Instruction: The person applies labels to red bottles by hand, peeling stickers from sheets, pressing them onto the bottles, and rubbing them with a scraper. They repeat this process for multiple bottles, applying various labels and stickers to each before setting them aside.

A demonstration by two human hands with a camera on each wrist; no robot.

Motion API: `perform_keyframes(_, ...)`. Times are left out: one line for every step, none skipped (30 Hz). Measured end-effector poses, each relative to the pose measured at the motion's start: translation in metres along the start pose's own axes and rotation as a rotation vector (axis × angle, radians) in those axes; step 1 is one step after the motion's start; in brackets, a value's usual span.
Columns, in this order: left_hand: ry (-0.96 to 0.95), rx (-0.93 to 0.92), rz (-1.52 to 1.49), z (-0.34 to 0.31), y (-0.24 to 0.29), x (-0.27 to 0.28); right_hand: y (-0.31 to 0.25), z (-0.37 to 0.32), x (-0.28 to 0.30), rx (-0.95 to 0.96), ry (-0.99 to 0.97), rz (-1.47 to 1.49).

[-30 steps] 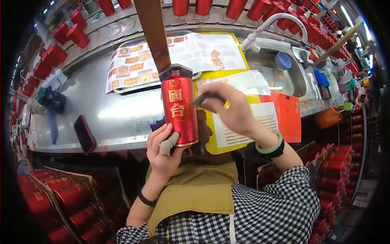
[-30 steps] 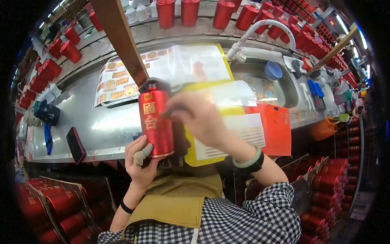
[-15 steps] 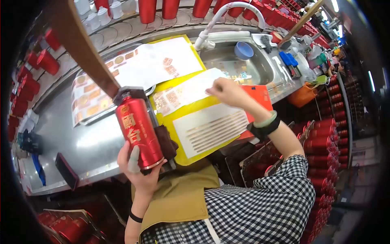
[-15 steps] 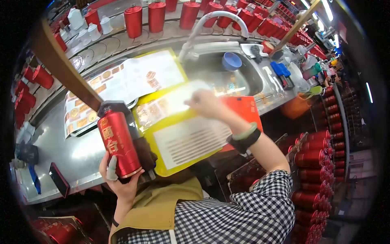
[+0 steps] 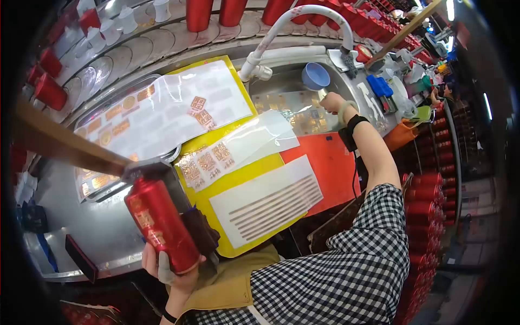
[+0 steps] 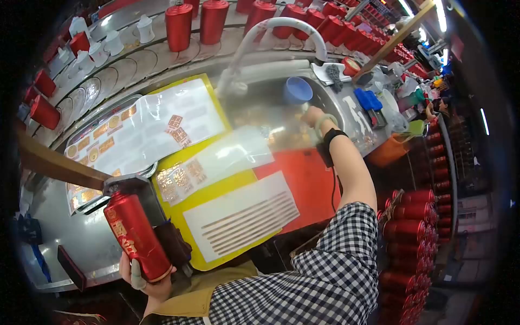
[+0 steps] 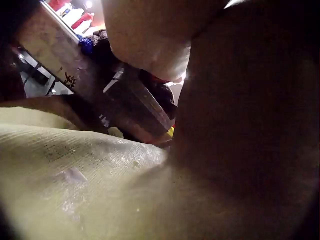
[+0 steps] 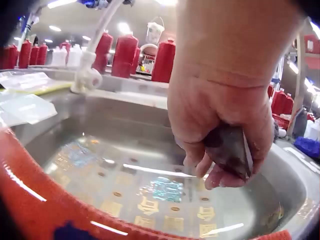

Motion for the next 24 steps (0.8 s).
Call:
perform_keyframes(0.018, -0.009, 0.021, -0.001, 0.0, 0.0, 0.002, 0.008, -0.006, 0.0, -0.011, 0.002)
perform_keyframes(0.054, -0.012, 0.03, -0.001, 0.0, 0.0, 0.008, 0.016, -0.009, -0.023, -0.02, -0.057)
perform_keyframes(0.049, -0.011, 0.03, -0.001, -0.002, -0.002, 0.016, 0.026, -0.011, -0.045, -0.02, -0.114)
perform_keyframes(0.069, -0.035, 0.006, -0.003, -0.004, -0.001, 0.028, 0.045, -0.022, -0.024, -0.055, -0.185)
perform_keyframes(0.088, -0.056, -0.016, -0.003, -0.006, -0.001, 0.045, 0.061, -0.03, -0.024, -0.061, -0.188)
perform_keyframes(0.128, -0.076, 0.033, -0.004, -0.008, -0.005, 0.05, 0.078, -0.04, 0.142, -0.11, -0.403)
perform_keyframes(0.17, -0.094, 0.082, -0.006, -0.009, -0.009, 0.074, 0.105, -0.058, 0.202, -0.164, -0.509)
perform_keyframes(0.234, -0.111, 0.057, -0.007, -0.01, -0.008, 0.095, 0.13, -0.074, 0.267, -0.211, -0.614)
perform_keyframes(0.289, -0.121, 0.031, -0.009, -0.012, -0.007, 0.096, 0.135, -0.076, 0.275, -0.232, -0.619)
perform_keyframes(0.316, -0.166, 0.076, -0.011, -0.015, -0.009, 0.1, 0.139, -0.08, 0.234, -0.328, -0.711)
perform_keyframes(0.346, -0.211, 0.121, -0.013, -0.019, -0.012, 0.107, 0.141, -0.083, 0.19, -0.422, -0.805)
perform_keyframes(0.432, -0.289, 0.141, -0.007, -0.012, -0.013, 0.109, 0.144, -0.082, 0.196, -0.429, -0.807)
perform_keyframes(0.474, -0.325, 0.155, -0.009, -0.01, -0.016, 0.12, 0.146, -0.077, 0.107, -0.435, -0.742)
perform_keyframes(0.517, -0.361, 0.17, -0.011, -0.008, -0.018, 0.13, 0.149, -0.073, 0.02, -0.438, -0.676)
perform_keyframes(0.616, -0.309, 0.176, -0.021, -0.015, -0.017, 0.133, 0.15, -0.071, -0.067, -0.441, -0.61)
perform_keyframes(0.713, -0.256, 0.18, -0.028, -0.021, -0.013, 0.041, 0.077, -0.036, -0.244, -0.31, -0.28)
perform_keyframes(0.71, -0.254, 0.185, -0.026, -0.026, -0.012, 0.047, 0.085, -0.044, -0.24, -0.315, -0.282)
perform_keyframes(0.728, -0.383, 0.196, -0.028, -0.025, -0.012, 0.059, 0.104, -0.053, -0.131, -0.277, -0.392)
perform_keyframes(0.737, -0.447, 0.199, -0.027, -0.022, -0.014, 0.083, 0.13, -0.066, -0.022, -0.234, -0.5)
perform_keyframes(0.746, -0.511, 0.203, -0.025, -0.019, -0.015, 0.141, 0.175, -0.108, 0.523, -0.469, -1.057)
perform_keyframes(0.744, -0.497, 0.213, -0.019, -0.013, -0.016, 0.125, 0.166, -0.109, 0.522, -0.47, -1.056)
perform_keyframes(0.743, -0.484, 0.223, -0.015, -0.008, -0.016, 0.101, 0.153, -0.092, 0.219, -0.337, -0.65)
perform_keyframes(0.745, -0.485, 0.223, -0.013, -0.004, -0.015, 0.106, 0.155, -0.092, 0.338, -0.22, -0.653)
perform_keyframes(0.708, -0.466, 0.218, -0.01, -0.002, -0.016, 0.114, 0.158, -0.092, 0.456, -0.101, -0.664)
Point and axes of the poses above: each hand's wrist, its own z-axis towards the middle knuckle, its own x-axis out of the back of the hand, y = z × x, the point moved 8 cm from there along z, towards the middle knuckle, and after that the axes turned 12 degrees about x, right-handed, at the moved point
